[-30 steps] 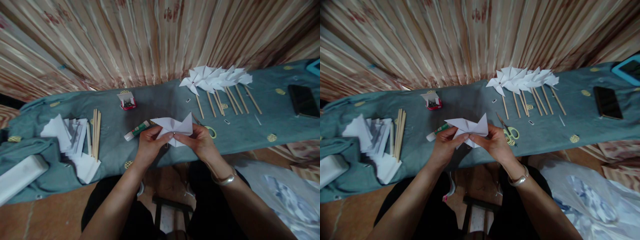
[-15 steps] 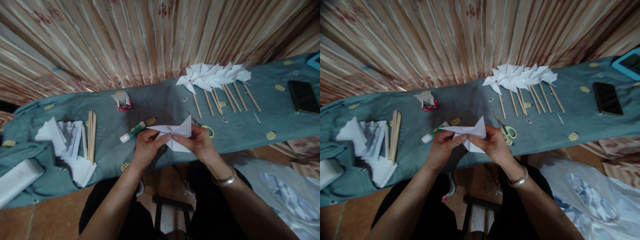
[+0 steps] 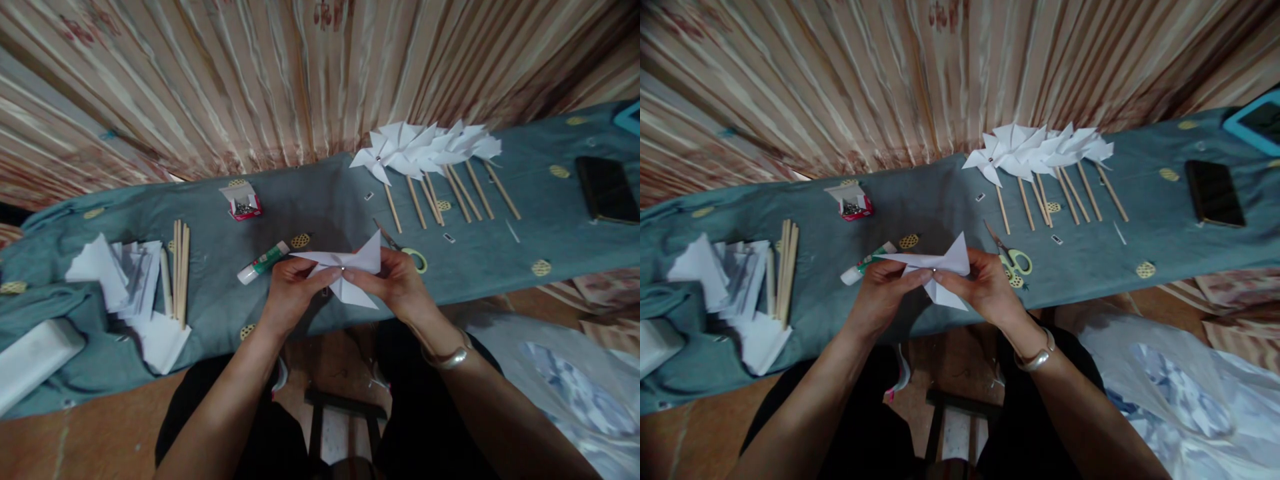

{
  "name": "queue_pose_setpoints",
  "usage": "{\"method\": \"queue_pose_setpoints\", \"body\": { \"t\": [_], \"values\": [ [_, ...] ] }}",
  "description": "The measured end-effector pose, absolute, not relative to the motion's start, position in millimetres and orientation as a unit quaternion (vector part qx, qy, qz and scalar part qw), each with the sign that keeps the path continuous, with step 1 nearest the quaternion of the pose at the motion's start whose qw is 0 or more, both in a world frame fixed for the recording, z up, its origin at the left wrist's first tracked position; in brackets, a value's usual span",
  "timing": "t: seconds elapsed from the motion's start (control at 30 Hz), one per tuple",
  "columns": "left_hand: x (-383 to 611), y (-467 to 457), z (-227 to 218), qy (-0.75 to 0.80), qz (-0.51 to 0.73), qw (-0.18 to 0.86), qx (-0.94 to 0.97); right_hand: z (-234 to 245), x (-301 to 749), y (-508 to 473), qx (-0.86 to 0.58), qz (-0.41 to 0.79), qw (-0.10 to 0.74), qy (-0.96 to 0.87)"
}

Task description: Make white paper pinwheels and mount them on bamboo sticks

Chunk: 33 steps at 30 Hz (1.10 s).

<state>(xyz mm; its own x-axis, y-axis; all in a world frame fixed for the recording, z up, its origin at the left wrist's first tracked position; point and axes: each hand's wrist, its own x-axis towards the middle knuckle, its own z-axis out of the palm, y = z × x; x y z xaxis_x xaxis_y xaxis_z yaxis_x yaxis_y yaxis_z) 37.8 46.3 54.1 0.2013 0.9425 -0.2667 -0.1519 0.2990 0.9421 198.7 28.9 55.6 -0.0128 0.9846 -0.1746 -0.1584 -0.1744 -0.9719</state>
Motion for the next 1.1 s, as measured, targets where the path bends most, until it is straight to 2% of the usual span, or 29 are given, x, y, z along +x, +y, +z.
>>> {"method": "queue_pose_setpoints", "body": {
  "t": [0.43, 1.1],
  "values": [
    [38, 47, 51, 0.456, 0.437, 0.654, 0.416, 51, 198, 29, -0.485, 0.6, 0.497, -0.398],
    [40, 44, 50, 0.468, 0.436, 0.659, 0.397, 45, 200, 31, -0.495, 0.612, 0.459, -0.413]
  ]
}}
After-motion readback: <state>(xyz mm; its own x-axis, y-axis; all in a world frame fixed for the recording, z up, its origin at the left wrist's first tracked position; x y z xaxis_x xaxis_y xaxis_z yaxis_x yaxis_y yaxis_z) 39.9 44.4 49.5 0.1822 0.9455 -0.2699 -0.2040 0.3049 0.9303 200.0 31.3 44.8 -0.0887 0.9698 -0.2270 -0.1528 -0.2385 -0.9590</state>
